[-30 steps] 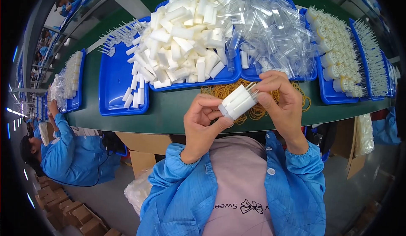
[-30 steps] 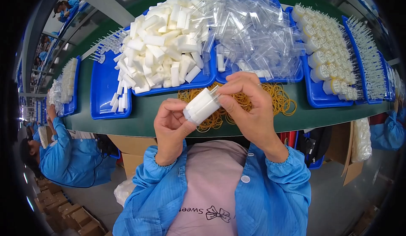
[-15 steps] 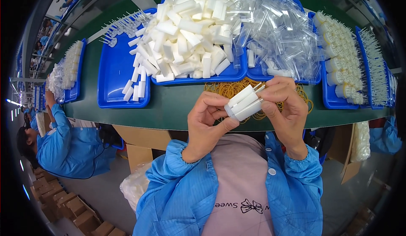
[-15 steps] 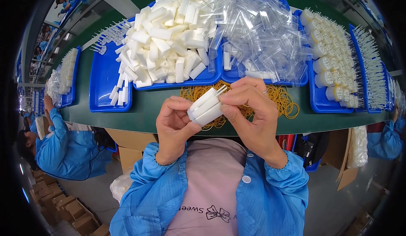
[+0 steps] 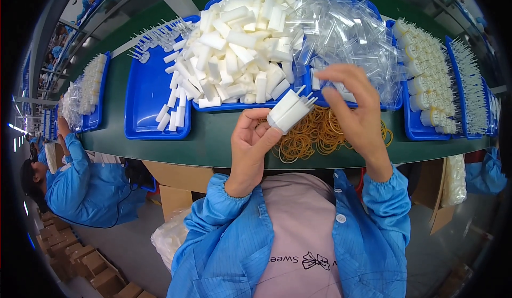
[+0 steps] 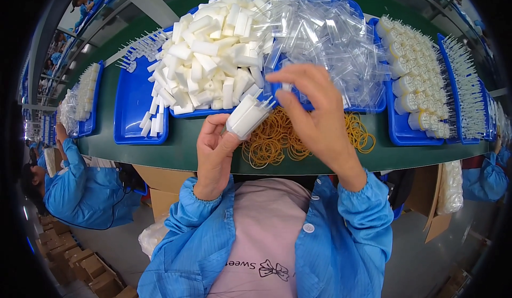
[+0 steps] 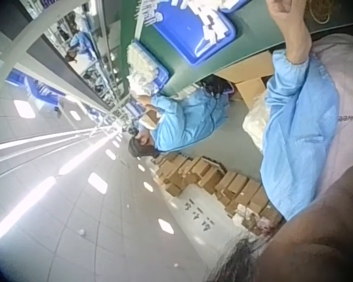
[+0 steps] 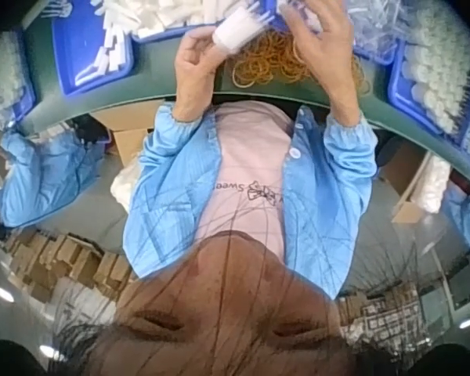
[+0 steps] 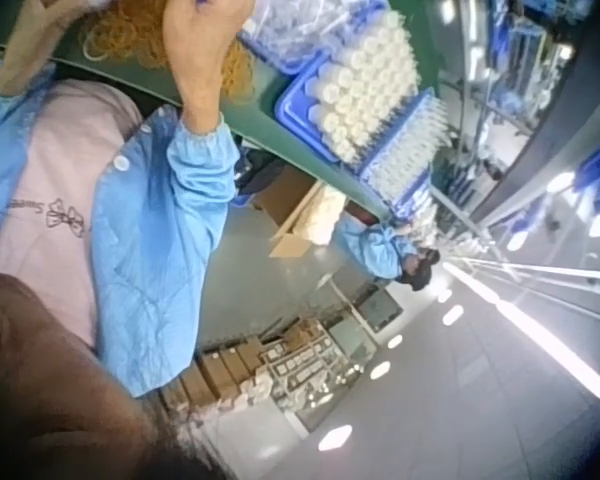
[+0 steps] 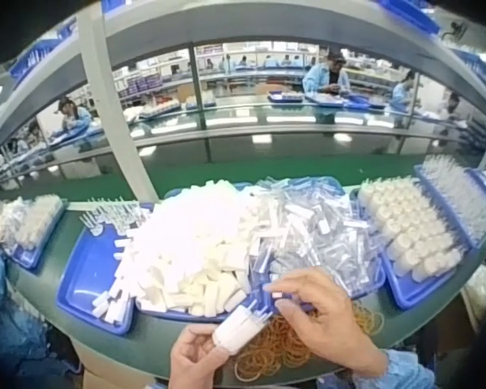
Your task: The person wraps a rubber band around an assembled component, places it on a tray, and moves the filled tray to an upper shelf. The person then takes a plastic base, fits foam pieces onto its prongs, and slides clear plastic sleeves over the foam pieces.
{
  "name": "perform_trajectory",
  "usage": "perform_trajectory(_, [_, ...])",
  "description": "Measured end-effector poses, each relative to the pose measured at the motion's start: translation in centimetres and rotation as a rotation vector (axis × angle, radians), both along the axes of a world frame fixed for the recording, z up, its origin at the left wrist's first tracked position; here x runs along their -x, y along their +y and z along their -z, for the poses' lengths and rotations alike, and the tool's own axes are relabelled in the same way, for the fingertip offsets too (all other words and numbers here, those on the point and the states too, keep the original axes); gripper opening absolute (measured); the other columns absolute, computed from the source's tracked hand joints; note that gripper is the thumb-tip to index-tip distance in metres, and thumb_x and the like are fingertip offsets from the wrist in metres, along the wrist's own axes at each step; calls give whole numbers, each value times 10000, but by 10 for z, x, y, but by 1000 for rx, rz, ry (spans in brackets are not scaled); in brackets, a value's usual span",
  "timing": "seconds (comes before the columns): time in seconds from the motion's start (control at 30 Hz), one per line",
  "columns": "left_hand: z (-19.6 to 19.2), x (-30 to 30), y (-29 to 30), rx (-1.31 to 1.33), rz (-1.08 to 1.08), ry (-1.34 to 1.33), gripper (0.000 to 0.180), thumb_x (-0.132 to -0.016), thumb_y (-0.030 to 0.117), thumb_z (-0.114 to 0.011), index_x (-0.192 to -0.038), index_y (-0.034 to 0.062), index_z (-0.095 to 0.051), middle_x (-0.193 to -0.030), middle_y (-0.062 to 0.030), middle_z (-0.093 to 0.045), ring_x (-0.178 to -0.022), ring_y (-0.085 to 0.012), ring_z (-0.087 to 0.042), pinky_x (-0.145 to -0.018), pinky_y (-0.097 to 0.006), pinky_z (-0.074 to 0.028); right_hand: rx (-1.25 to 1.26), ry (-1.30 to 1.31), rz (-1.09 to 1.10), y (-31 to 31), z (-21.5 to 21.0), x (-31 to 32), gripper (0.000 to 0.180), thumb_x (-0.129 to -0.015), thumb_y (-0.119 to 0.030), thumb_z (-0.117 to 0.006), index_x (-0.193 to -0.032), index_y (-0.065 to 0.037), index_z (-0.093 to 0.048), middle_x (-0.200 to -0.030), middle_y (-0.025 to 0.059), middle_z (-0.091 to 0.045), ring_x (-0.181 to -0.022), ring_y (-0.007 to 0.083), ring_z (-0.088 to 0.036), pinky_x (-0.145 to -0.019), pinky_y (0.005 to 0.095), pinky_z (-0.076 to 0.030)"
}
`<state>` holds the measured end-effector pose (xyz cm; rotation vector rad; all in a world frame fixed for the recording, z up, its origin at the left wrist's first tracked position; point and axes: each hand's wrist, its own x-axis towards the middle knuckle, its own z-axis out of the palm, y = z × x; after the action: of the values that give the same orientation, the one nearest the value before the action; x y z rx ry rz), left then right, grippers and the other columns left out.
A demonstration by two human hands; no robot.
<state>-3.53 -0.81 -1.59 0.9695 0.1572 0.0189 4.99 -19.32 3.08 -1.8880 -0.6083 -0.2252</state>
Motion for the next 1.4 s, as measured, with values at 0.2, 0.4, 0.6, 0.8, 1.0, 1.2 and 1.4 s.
perform_trajectory(0.2, [0,2,-3,-66,11,-12,352,-845,118,-650,-1142,28,-482,-1131,-109,-568,-1030,-191,-575,-894,-340,-491,772,-700,245,24,17,-49,292,-699,10,-606,-947,-133,-659,-1092,61,-582,-1156,277,-492,-1024,476,-306])
perform_trajectory(0.4, [0,4,0,-70,-1,-22,346,-848,119,-642,-1141,27,-482,-1128,-108,-568,-1027,-191,-576,-887,-340,-493,729,-788,206,23,28,-64,192,-717,-90,-630,-909,-99,-616,-1106,56,-572,-1144,260,-489,-1035,535,-260])
perform_trajectory(0.6, [-4,3,1,-87,-34,-49,344,-847,116,-643,-1139,27,-485,-1126,-106,-571,-1022,-184,-574,-877,-331,-489,130,-108,64,9,5,-35,269,-746,-53,-681,-992,-66,-574,-979,71,-606,-881,209,-599,-867,337,-461])
perform_trajectory(0.8, [-5,6,2,-171,-89,-241,384,-779,-67,-671,-1117,-6,-499,-1152,-118,-523,-1053,-199,-567,-903,-329,-498,-540,461,-104,-1,-15,-11,231,-871,-92,-604,-1066,16,-540,-942,90,-616,-831,129,-608,-790,264,-489])
perform_trajectory(1.0, [-5,7,2,-432,-154,-424,411,-730,-76,-714,-1088,-19,-521,-1139,-120,-465,-1054,-201,-559,-894,-324,-519,-568,509,-164,-6,-15,-2,252,-885,-131,-627,-1079,12,-554,-949,80,-621,-855,115,-611,-803,249,-496])
perform_trajectory(1.2, [-5,10,4,-612,-195,-480,406,-717,-40,-745,-1069,-4,-545,-1142,-126,-472,-1045,-189,-550,-880,-301,-513,-539,496,-206,-3,-13,2,245,-862,-100,-665,-1057,15,-570,-931,56,-612,-853,94,-599,-793,222,-489])
perform_trajectory(1.4, [-16,9,4,-655,-163,-425,495,-741,1,-742,-1191,-13,-535,-1149,-121,-473,-1047,-189,-544,-883,-301,-506,-492,431,-212,1,-14,7,256,-852,-65,-669,-1069,26,-569,-950,67,-608,-901,105,-590,-821,238,-483])
